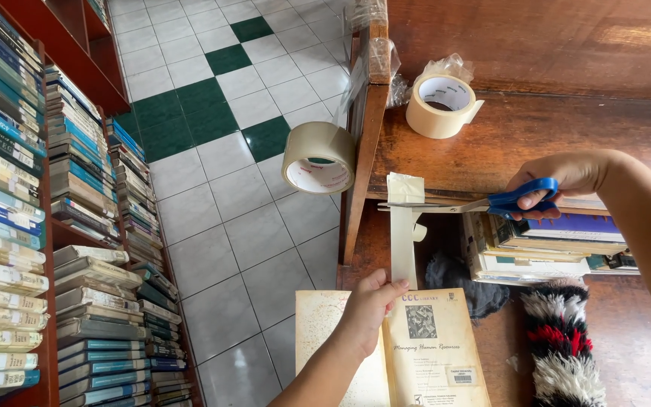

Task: The person repairs a book by applying adhesive tape to its spine. They cut pieces of tape with scissors and press them onto the spine area multiple times, smoothing each piece into place.

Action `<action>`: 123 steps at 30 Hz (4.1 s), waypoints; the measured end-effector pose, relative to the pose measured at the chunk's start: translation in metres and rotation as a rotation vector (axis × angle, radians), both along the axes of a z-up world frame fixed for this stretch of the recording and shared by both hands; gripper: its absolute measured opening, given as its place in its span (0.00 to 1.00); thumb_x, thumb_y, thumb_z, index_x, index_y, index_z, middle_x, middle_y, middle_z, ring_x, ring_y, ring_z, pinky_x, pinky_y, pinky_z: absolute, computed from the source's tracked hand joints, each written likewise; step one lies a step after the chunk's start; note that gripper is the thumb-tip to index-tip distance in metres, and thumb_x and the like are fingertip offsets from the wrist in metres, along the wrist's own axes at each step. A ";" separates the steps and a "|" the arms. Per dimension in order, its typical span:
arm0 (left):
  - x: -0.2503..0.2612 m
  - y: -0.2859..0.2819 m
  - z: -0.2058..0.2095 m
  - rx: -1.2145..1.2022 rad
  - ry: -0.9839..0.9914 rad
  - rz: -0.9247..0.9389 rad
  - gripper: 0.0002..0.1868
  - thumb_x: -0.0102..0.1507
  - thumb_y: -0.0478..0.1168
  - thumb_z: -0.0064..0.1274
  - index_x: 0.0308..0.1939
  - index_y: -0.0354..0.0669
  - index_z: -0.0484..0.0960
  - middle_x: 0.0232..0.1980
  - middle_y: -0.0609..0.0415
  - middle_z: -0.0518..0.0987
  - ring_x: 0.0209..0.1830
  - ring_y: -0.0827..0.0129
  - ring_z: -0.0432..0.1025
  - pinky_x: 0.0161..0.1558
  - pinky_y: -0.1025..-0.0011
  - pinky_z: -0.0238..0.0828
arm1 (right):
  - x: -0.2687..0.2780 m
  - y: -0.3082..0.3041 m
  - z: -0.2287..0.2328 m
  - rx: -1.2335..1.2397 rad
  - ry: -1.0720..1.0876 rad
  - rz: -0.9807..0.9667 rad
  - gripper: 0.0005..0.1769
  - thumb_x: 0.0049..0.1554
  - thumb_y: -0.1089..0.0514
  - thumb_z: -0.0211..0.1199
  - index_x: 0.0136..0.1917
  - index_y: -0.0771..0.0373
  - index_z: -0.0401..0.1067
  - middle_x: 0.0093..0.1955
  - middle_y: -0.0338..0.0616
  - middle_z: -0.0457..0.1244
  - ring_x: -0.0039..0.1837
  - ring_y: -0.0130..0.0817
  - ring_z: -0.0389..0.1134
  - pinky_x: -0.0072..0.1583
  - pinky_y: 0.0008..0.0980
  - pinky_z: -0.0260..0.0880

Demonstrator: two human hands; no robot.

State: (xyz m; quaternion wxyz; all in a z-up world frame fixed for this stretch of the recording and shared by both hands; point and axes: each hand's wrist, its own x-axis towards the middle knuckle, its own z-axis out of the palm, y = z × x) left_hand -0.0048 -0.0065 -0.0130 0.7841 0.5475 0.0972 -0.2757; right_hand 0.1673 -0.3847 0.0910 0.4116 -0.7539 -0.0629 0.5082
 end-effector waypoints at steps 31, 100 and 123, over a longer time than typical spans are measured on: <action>-0.057 0.052 0.035 0.003 -0.286 -0.084 0.25 0.63 0.45 0.58 0.22 0.51 0.57 0.31 0.63 0.56 0.32 0.76 0.52 0.40 0.75 0.46 | -0.032 -0.053 0.020 -0.833 -0.569 -0.388 0.31 0.61 0.68 0.65 0.76 0.62 0.64 0.71 0.52 0.66 0.66 0.53 0.69 0.65 0.47 0.66; 0.051 0.010 -0.131 0.912 -0.675 -0.905 0.12 0.60 0.48 0.60 0.48 0.63 0.86 0.42 0.61 0.87 0.51 0.64 0.80 0.54 0.64 0.75 | -0.332 0.298 -0.249 -0.275 -0.371 -1.406 0.12 0.60 0.57 0.57 0.58 0.53 0.66 0.43 0.48 0.67 0.45 0.45 0.73 0.55 0.49 0.72; 0.057 0.016 -0.188 0.947 -0.657 -0.818 0.05 0.60 0.46 0.60 0.39 0.61 0.88 0.37 0.60 0.82 0.45 0.61 0.79 0.49 0.64 0.72 | -0.309 0.300 -0.241 -0.411 -0.419 -1.021 0.20 0.61 0.59 0.52 0.65 0.46 0.72 0.45 0.47 0.67 0.51 0.48 0.72 0.55 0.47 0.74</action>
